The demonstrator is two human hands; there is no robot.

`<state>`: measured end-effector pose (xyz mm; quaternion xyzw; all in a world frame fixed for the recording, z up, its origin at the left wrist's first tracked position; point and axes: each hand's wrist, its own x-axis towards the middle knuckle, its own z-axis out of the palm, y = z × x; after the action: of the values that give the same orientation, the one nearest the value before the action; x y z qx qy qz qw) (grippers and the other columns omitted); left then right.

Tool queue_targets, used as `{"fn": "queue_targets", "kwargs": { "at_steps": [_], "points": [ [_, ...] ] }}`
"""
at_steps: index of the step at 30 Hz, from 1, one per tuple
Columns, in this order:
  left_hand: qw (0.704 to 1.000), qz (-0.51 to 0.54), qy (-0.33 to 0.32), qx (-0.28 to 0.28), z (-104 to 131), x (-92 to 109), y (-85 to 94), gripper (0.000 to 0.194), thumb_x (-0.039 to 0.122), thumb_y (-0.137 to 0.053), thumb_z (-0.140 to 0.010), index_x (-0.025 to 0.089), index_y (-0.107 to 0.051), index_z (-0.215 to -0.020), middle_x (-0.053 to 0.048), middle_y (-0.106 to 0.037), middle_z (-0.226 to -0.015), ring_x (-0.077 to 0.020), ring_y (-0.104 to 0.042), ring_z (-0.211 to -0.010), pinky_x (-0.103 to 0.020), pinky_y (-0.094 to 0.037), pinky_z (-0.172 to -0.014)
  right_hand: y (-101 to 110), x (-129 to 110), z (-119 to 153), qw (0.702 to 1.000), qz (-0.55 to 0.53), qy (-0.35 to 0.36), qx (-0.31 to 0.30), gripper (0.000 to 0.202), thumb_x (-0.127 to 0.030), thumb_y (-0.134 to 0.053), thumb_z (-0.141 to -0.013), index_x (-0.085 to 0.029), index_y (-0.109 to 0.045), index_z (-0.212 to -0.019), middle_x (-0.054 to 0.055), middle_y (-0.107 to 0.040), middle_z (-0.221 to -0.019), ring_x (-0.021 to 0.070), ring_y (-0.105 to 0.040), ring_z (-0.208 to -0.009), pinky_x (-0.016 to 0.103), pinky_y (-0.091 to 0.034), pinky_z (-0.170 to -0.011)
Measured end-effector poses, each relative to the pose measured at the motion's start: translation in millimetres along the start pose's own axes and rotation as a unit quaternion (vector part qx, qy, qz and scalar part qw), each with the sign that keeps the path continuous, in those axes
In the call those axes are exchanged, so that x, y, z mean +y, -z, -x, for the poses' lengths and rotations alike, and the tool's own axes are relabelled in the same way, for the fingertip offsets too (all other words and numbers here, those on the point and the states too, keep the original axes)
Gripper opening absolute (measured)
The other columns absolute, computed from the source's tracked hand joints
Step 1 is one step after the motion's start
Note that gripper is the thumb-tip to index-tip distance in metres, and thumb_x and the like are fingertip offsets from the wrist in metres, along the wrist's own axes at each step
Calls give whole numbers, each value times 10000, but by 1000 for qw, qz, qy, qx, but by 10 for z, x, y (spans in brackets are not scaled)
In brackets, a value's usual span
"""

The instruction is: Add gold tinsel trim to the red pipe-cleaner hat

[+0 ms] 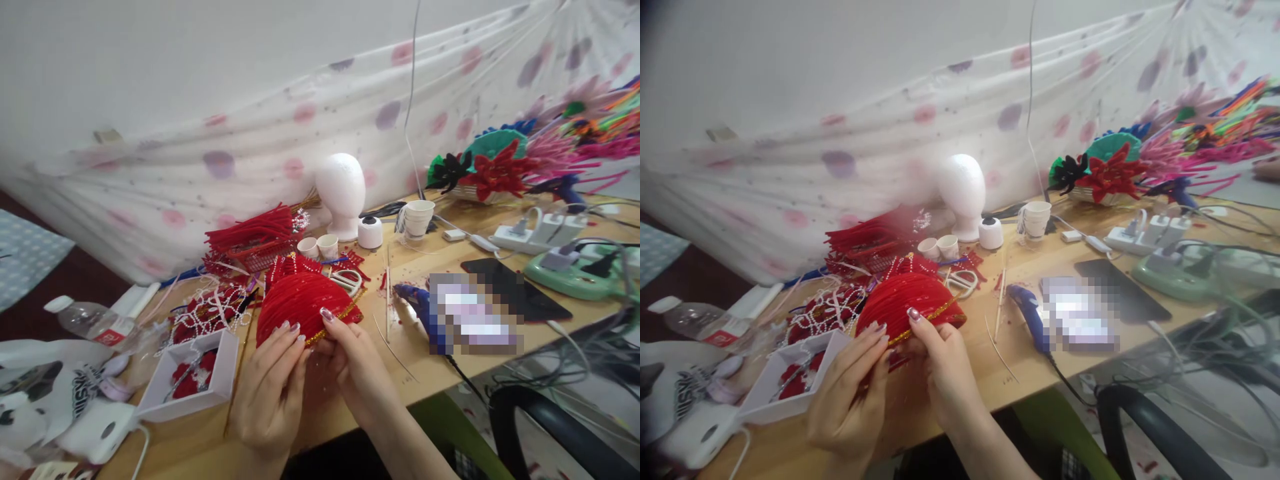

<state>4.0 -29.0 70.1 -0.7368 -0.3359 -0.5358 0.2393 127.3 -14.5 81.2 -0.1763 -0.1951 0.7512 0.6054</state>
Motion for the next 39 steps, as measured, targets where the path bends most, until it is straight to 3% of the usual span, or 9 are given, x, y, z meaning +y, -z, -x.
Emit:
{"fn": "queue_targets", "kwargs": {
  "at_steps": [6, 12, 16, 22, 28, 30, 34, 39],
  "points": [
    [994, -15, 56, 88, 77, 30, -93, 289, 0, -760, -752, 175, -732, -981, -20, -648, -868, -165, -657, -848, -324, -578, -775, 30, -88, -8, 1000, 9, 15, 25, 305, -367, -876, -678, -119, -774, -824, 69, -775, -738, 193, -747, -668, 270, -617, -700],
    [989, 43, 100, 96, 96, 28, -120, 225, 27, -743, -784, 174, -730, -954, -9, -631, -845, -142, -623, -790, -290, -554, -705, 100, -152, -25, 998, -7, 32, 53, 288, -314, -925, -604, -154, -765, -782, 14, -772, -696, 135, -727, -552, 185, -611, -615],
    [989, 35, 97, 101, 166, 33, -108, 241, 23, -734, -791, 171, -726, -980, -15, -662, -861, -149, -648, -816, -301, -571, -737, 147, -203, -31, 994, -12, 45, 95, 253, -288, -900, -645, -179, -736, -802, -28, -760, -666, 103, -721, -537, 148, -601, -633],
    [984, 43, 139, 104, 283, 67, -142, 246, 1, -702, -812, 164, -717, -995, -25, -687, -893, -146, -661, -854, -287, -580, -770, 217, -382, -89, 980, -26, 42, 194, 276, -205, -891, -584, -185, -678, -759, -31, -780, -717, 126, -724, -522, 212, -635, -634],
    [977, 82, 170, 95, 326, 78, -204, 254, 18, -668, -841, 201, -716, -1012, -18, -683, -891, -152, -659, -854, -325, -589, -818, 178, -550, -115, 952, -80, 43, 294, 87, -180, -738, -787, -177, -662, -831, -30, -763, -657, 112, -720, -502, 153, -605, -522],
    [975, 87, 176, 102, 328, 69, -218, 269, 9, -667, -836, 207, -718, -1011, -12, -662, -876, -145, -649, -840, -321, -585, -824, 170, -576, -115, 948, -92, 43, 303, 18, -180, -651, -866, -172, -658, -851, -30, -757, -645, 103, -716, -493, 144, -603, -526],
    [964, 145, 206, 87, 296, 45, -205, 225, 15, -654, -847, 206, -704, -955, -2, -638, -840, -129, -637, -799, -311, -575, -847, 190, -602, -118, 945, -94, 50, 310, 144, -184, -523, -948, -152, -655, -899, -15, -763, -667, 99, -724, -512, 156, -609, -533],
    [962, 185, 198, 44, 224, 45, -137, 113, 99, -601, -911, 190, -669, -922, -26, -649, -837, -151, -639, -863, -317, -574, -872, 255, -628, -150, 950, -81, 49, 297, 138, -219, -536, -957, -160, -652, -912, -19, -776, -698, 89, -721, -512, 152, -607, -523]
  ]
}}
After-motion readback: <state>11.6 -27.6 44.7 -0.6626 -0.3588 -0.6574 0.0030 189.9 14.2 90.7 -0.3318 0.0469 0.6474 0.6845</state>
